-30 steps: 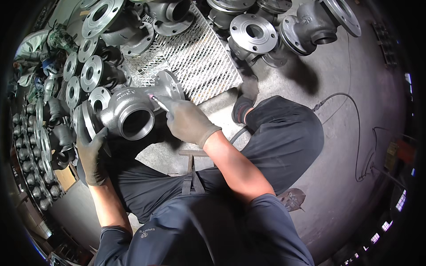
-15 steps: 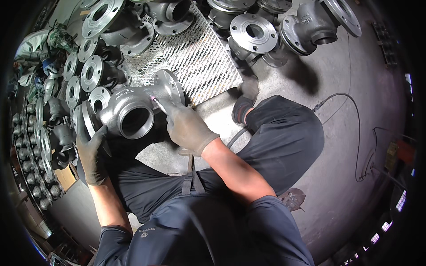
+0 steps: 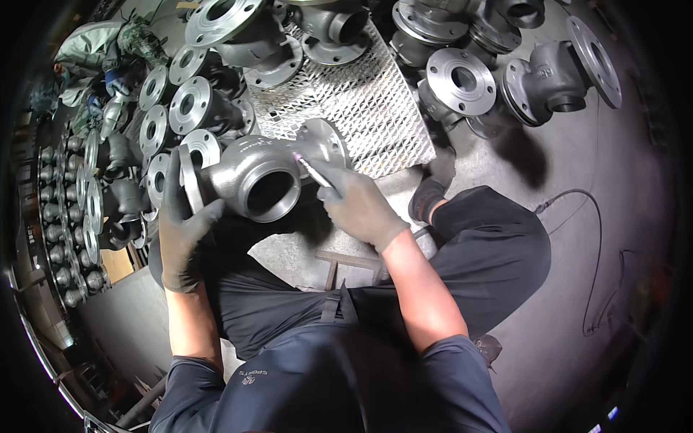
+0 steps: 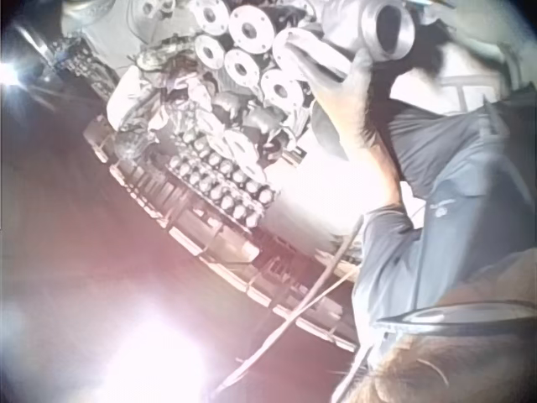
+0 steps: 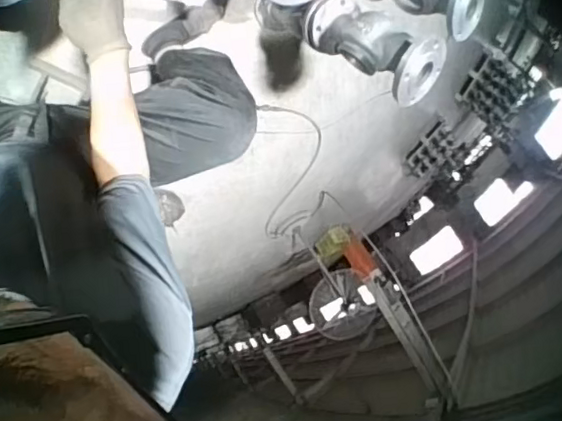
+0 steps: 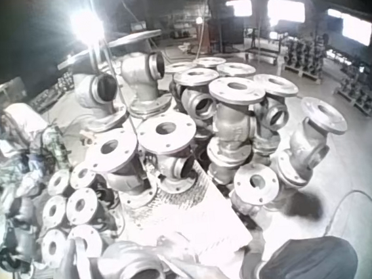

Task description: Deburring and marking metal valve body castings using a rotary tool and marking pencil while sitting on the workshop floor.

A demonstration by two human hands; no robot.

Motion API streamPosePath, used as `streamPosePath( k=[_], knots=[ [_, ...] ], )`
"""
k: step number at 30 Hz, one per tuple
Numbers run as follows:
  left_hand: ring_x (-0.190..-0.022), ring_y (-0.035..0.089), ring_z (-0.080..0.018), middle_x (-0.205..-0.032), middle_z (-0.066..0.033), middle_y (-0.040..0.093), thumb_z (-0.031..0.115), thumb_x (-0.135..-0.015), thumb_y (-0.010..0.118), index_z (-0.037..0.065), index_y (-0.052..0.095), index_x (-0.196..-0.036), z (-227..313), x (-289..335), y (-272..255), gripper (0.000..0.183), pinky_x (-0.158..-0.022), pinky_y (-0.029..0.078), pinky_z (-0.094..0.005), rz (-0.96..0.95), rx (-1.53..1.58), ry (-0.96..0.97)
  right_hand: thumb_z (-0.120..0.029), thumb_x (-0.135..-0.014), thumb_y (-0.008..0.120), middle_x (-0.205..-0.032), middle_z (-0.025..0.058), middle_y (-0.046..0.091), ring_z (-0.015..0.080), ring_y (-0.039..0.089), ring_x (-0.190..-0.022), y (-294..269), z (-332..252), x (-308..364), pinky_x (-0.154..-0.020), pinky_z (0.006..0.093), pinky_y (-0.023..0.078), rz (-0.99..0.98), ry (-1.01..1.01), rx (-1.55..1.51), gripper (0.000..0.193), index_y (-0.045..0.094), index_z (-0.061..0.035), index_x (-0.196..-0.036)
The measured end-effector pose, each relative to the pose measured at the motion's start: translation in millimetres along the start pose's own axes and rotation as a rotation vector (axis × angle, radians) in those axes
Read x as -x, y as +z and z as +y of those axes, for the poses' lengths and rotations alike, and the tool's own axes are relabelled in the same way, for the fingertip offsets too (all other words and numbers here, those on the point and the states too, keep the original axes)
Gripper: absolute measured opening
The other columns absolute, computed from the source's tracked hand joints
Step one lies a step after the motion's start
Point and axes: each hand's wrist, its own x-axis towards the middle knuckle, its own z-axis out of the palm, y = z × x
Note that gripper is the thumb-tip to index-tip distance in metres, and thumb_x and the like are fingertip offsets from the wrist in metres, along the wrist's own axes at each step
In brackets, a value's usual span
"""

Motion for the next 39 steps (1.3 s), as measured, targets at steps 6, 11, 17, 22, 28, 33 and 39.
streamPosePath(
  k=[6,11,17,22,28,33,39],
  knots=[
    [-0.159,0.046,-0.0306,-0.172,-0.0235,0.047,0.017,-0.068,0.089,-0.003,0.020,-0.179,12.5,3.4,-1.5,0.133,-0.133,0.032,-0.0425,-0.192,0.130,0.069,-0.004,-0.104,0.065,-0.128,0.0204,0.079,0.0216,0.074,-0.101,-12.2,21.4,11.5,-0.094,0.0349,0.058,0.166,0.150,0.014,0.055,0.060,0.0010,-0.158],
    [-0.151,0.057,-0.0452,-0.166,-0.0346,0.049,0.017,-0.075,0.091,-0.003,0.008,-0.179,-4.2,11.4,-3.7,0.134,-0.125,0.045,-0.0464,-0.275,-0.400,0.265,-0.005,-0.103,0.062,-0.125,0.0212,0.079,0.0239,0.076,-0.099,-16.3,22.3,17.7,-0.093,0.0385,0.059,0.193,0.209,0.048,0.056,0.059,0.0018,-0.158],
    [-0.145,0.062,-0.0402,-0.169,-0.0314,0.048,0.012,-0.069,0.094,0.000,0.010,-0.180,-11.8,21.0,8.3,0.139,-0.119,0.050,-0.0447,-0.181,-0.470,0.188,-0.010,-0.104,0.063,-0.133,0.0328,0.075,0.0447,0.078,-0.113,-13.8,8.9,21.8,-0.104,0.0482,0.059,0.236,0.281,-0.035,0.053,0.060,0.0041,-0.154],
    [-0.156,0.052,-0.0301,-0.171,-0.0274,0.049,0.019,-0.072,0.094,-0.005,0.022,-0.177,-6.7,14.0,12.9,0.130,-0.126,0.042,-0.0405,-0.034,-0.332,0.226,-0.012,-0.104,0.068,-0.140,0.0311,0.072,0.0350,0.074,-0.127,-16.1,5.8,27.0,-0.110,0.0420,0.055,0.230,0.253,-0.018,0.055,0.059,0.0041,-0.156],
    [-0.151,0.052,-0.0271,-0.168,-0.0248,0.050,0.019,-0.078,0.091,-0.013,0.032,-0.171,10.2,13.1,16.0,0.115,-0.126,0.041,-0.0393,0.073,-0.090,-0.045,-0.004,-0.105,0.062,-0.124,0.0251,0.079,0.0235,0.076,-0.093,-14.4,8.1,39.2,-0.088,0.0386,0.061,0.127,0.282,-0.043,0.058,0.055,-0.0012,-0.163],
    [-0.148,0.054,-0.0246,-0.167,-0.0222,0.053,0.012,-0.081,0.088,-0.007,0.036,-0.173,5.4,14.4,17.7,0.107,-0.125,0.041,-0.0382,0.083,-0.178,0.051,-0.002,-0.105,0.060,-0.124,0.0235,0.079,0.0233,0.079,-0.102,-12.1,6.3,38.8,-0.090,0.0385,0.062,0.093,0.244,0.007,0.059,0.054,-0.0031,-0.164],
    [-0.152,0.051,-0.0259,-0.169,-0.0231,0.051,0.012,-0.080,0.089,-0.010,0.036,-0.171,10.9,15.1,24.0,0.108,-0.127,0.039,-0.0392,0.075,-0.135,0.044,-0.001,-0.104,0.059,-0.145,0.0301,0.071,0.0376,0.072,-0.133,-1.9,8.1,29.8,-0.115,0.0435,0.054,0.077,0.153,0.029,0.055,0.057,0.0013,-0.159]
  ],
)
